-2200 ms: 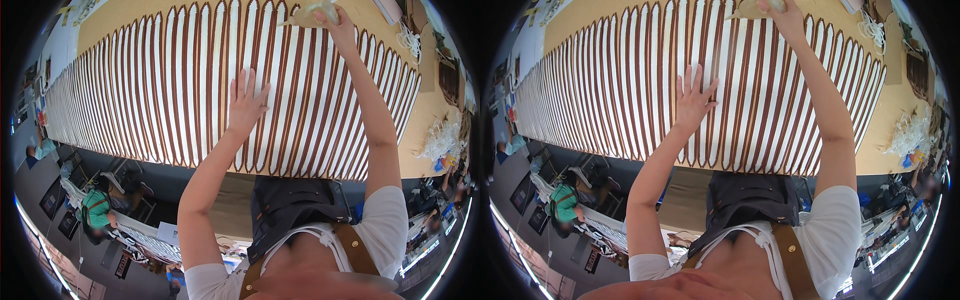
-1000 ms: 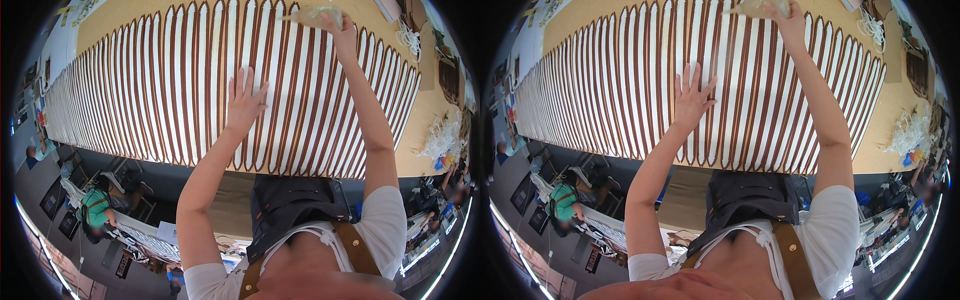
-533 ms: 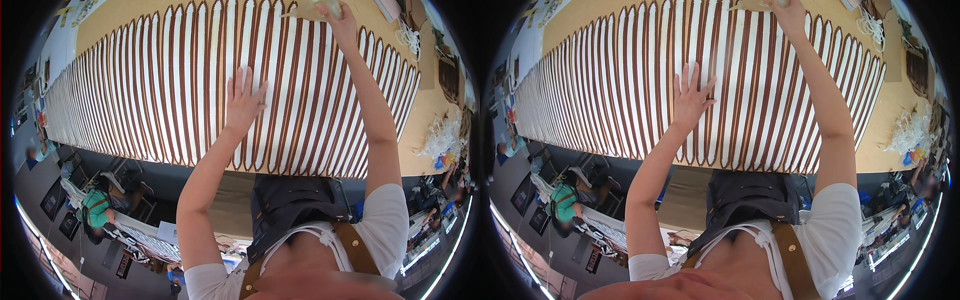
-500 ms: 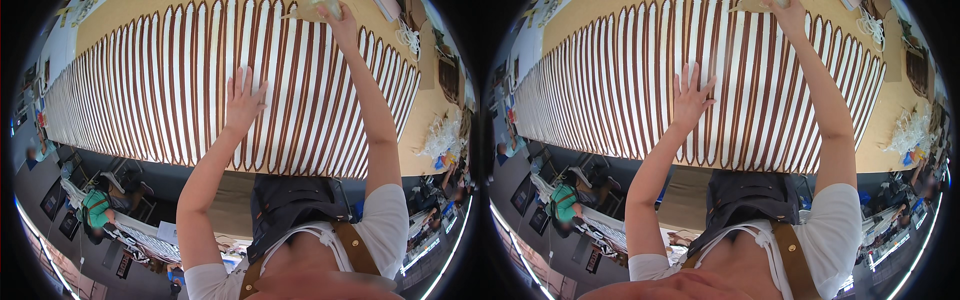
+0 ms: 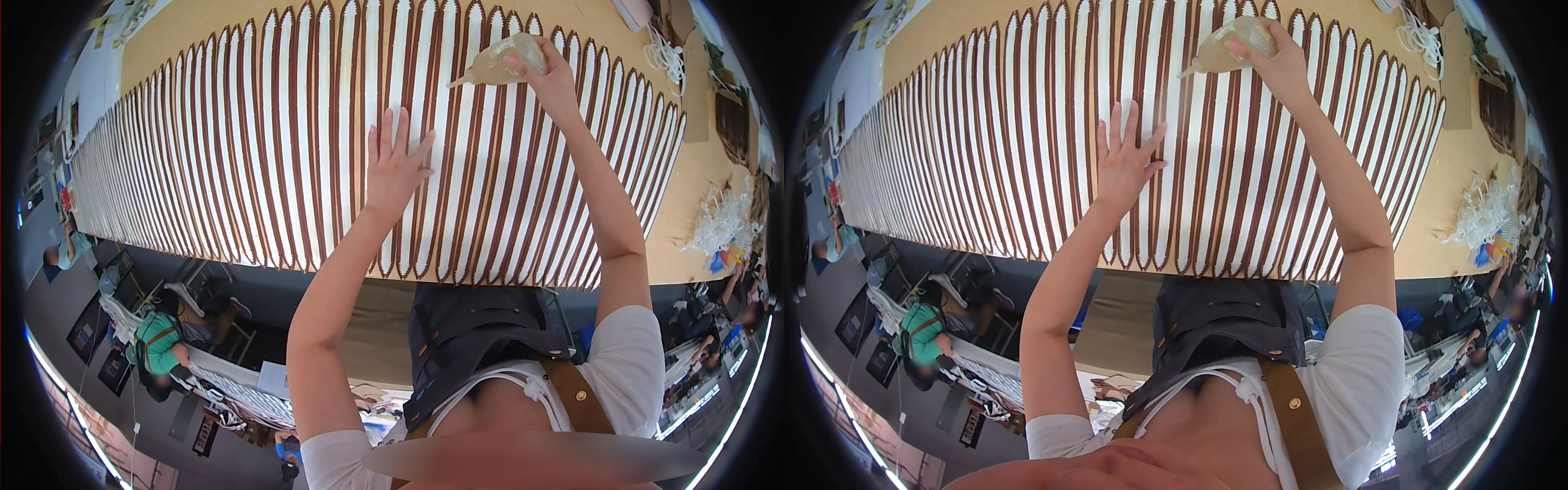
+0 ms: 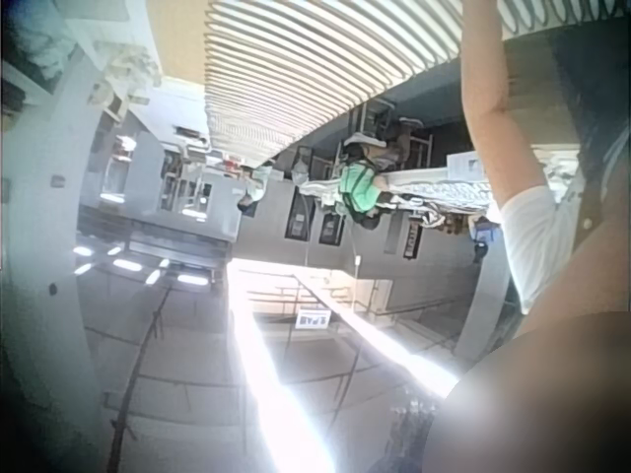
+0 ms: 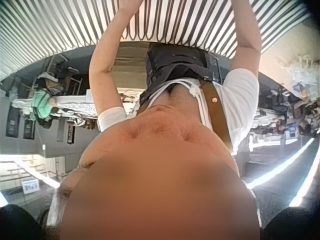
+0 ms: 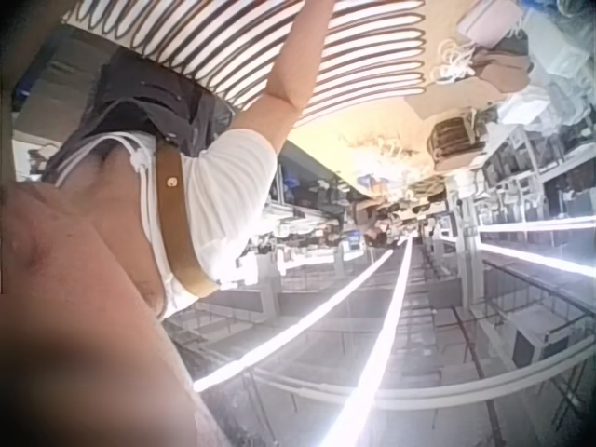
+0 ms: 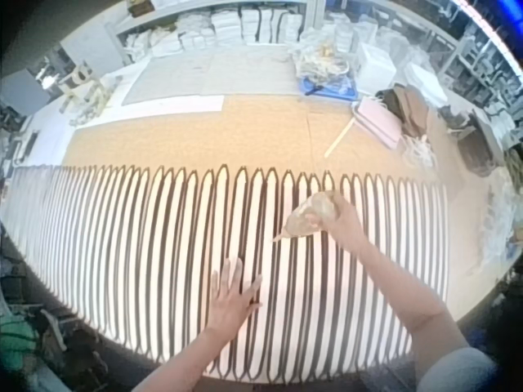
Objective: Applying a substance, likely dye or edge finisher, to a long row of leather strips using a squeeze bottle.
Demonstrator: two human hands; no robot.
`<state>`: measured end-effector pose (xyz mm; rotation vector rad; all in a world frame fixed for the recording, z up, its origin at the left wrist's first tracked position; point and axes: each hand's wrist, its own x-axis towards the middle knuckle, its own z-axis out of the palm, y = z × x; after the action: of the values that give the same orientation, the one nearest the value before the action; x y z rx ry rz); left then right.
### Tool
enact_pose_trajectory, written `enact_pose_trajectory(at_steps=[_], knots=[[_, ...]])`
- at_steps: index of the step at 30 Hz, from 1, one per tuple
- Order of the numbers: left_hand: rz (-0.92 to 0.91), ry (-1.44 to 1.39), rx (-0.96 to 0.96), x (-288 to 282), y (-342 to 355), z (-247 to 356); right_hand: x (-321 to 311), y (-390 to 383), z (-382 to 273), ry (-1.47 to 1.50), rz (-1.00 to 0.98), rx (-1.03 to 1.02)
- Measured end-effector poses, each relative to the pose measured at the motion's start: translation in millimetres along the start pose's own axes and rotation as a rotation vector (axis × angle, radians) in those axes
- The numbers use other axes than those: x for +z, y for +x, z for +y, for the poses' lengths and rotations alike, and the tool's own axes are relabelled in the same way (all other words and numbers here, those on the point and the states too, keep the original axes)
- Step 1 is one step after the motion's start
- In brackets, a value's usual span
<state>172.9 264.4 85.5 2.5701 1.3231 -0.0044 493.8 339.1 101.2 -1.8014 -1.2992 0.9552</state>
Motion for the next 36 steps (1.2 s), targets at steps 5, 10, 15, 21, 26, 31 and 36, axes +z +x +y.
enact_pose_trajectory(at_steps=[5, 10, 15, 21, 26, 31, 36], knots=[[-0.004, 0.006, 0.003, 0.2, 0.1, 0.0, 0.3, 0.6, 9.6, 0.058, 0.03, -0.064], [-0.014, 0.024, 0.008, 0.1, 1.1, 0.5, -1.2, 21.8, 12.0, 0.018, 0.261, -0.101], [-0.017, 0.018, 0.008, -1.0, 0.3, -0.3, 1.7, 13.6, 5.0, 0.043, 0.171, -0.078], [-0.013, -0.014, 0.027, -3.4, 5.0, 1.6, -14.5, 10.1, 19.1, 0.322, -0.089, 0.111], [-0.051, 0.011, 0.036, -5.0, 12.8, 15.1, -27.0, 35.1, 15.0, 1.07, 0.034, 0.087], [-0.044, 0.029, 0.107, 6.3, 16.9, 29.7, -35.2, 58.5, 24.9, 0.32, 0.342, -0.054], [-0.051, 0.056, 0.093, 5.1, 19.4, 33.9, -30.6, 67.5, 21.4, 0.089, 0.383, -0.065]])
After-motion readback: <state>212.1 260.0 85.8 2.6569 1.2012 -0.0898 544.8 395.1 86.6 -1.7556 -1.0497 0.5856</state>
